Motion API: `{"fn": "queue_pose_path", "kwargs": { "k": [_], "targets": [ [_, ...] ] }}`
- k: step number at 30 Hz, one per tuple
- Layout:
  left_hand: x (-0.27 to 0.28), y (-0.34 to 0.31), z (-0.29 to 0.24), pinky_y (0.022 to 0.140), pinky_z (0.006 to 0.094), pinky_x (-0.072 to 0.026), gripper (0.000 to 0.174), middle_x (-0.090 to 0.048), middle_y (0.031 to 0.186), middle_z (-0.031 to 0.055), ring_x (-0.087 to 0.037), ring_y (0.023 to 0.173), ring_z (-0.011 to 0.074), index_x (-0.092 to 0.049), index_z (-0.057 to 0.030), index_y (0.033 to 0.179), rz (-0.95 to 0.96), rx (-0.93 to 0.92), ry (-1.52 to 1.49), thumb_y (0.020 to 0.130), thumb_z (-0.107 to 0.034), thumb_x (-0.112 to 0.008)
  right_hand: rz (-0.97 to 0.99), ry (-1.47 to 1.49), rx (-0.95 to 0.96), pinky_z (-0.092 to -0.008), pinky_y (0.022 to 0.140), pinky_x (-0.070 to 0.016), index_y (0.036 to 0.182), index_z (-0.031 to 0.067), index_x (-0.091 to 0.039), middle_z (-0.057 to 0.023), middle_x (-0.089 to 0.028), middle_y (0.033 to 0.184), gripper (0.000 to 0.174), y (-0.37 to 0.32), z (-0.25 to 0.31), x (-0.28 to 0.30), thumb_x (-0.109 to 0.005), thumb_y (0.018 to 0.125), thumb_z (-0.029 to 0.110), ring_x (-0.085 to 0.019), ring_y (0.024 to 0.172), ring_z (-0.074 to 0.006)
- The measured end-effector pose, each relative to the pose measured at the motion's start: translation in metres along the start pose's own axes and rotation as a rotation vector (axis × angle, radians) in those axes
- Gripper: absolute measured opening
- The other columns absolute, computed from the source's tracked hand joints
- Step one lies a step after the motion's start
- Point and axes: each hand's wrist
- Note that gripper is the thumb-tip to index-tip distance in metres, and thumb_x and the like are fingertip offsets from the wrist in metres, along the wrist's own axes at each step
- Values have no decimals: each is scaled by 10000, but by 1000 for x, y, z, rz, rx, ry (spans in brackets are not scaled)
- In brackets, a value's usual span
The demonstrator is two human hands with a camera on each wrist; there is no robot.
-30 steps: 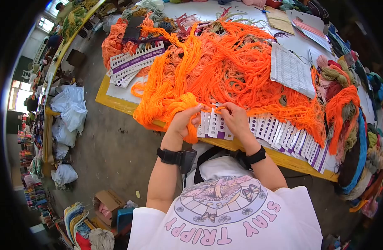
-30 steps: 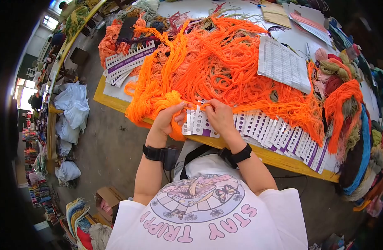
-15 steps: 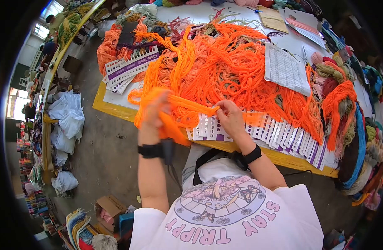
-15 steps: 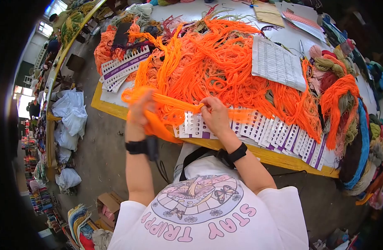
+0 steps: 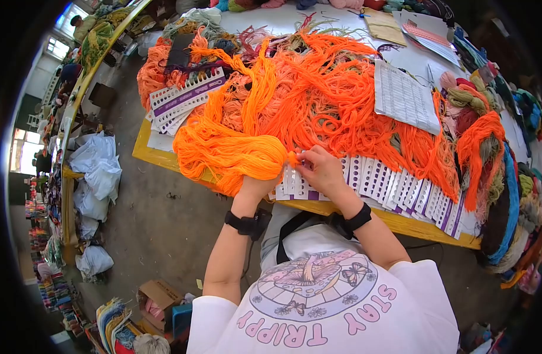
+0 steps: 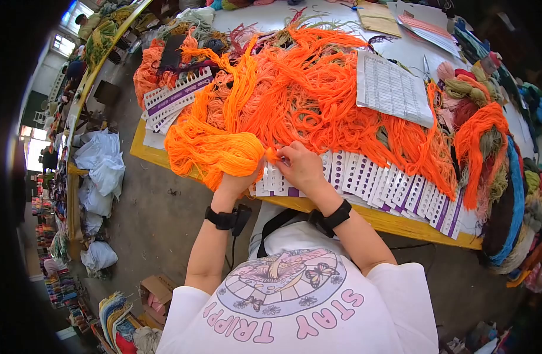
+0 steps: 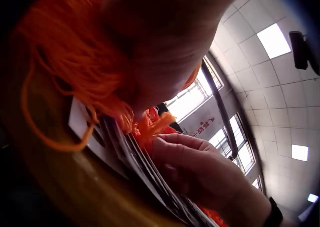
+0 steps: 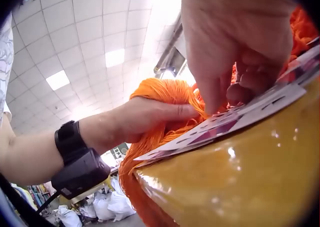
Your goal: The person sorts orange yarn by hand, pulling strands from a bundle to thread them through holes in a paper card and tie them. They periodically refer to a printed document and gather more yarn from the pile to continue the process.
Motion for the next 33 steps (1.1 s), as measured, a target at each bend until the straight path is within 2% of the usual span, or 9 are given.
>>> {"fn": "queue_pose_path", "kwargs": {
  "k": [7,10,13,14,17,18,21,27,33],
  "targets": [
    [-1,1,11,710,372,-421,157,-561,824,105,-536,800,271,-578,-45,918,168,147,-114,791,-133,-557,-114,267,-103,-309,506,-454,802,92,-591,-27,-580,712,113,-4,-4,-11,-593,691,113,-577,576,-197],
    [-12,-1,18,718,372,-422,169,-576,862,107,-544,824,273,-584,-49,940,21,-116,279,796,-127,-542,-50,166,-99,-308,537,-460,859,84,-572,-33,-581,721,162,-2,0,-7,-570,698,103,-585,605,-197],
    [-8,-2,44,749,371,-426,184,-588,903,96,-549,855,277,-584,-45,969,-336,-2,255,817,-130,-523,-51,-12,-36,-298,577,-460,888,73,-566,-63,-580,754,188,-3,12,-3,-572,704,110,-586,642,-191],
    [-1,-11,53,840,368,-398,197,-572,1023,117,-533,951,230,-562,-28,988,-231,178,186,821,-110,-498,-66,-45,-19,-294,588,-458,888,71,-574,-73,-579,767,190,-3,13,-3,-581,706,123,-584,654,-187],
    [55,-5,9,818,342,-422,255,-567,1044,125,-533,964,179,-530,-9,1068,-149,974,-667,877,-166,-467,74,119,-139,-279,603,-453,901,65,-601,-82,-577,805,200,3,10,3,-611,720,148,-578,684,-164],
    [69,-7,-5,751,295,-452,347,-559,1062,119,-539,948,161,-524,8,1079,-224,843,-908,902,-278,-441,156,213,-205,-274,605,-451,908,64,-611,-81,-577,817,204,9,10,4,-621,725,154,-576,693,-155],
    [96,-4,-32,812,289,-440,497,-528,1130,131,-523,1011,197,-485,20,1150,-48,619,-1365,905,-399,-379,115,596,-70,-251,602,-443,929,61,-632,-47,-575,819,196,25,46,14,-626,751,144,-559,698,-107],
    [115,20,-86,865,334,-425,547,-438,1245,146,-489,1079,211,-412,43,1209,97,392,-1264,909,-409,-352,229,1074,-212,-183,532,-450,880,-11,-620,-29,-600,714,178,34,111,55,-623,791,143,-569,631,-73],
    [122,34,-114,788,285,-455,404,-558,1072,88,-538,953,151,-537,19,1082,-28,395,-1366,899,-328,-441,86,1205,-141,-156,459,-398,834,37,-625,15,-561,653,108,33,113,84,-625,788,134,-497,550,-29]
  ]
}}
Point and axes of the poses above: each hand's wrist, its own y-axis towards the middle knuckle, its own x-axis out of the back of the hand, z = x × y
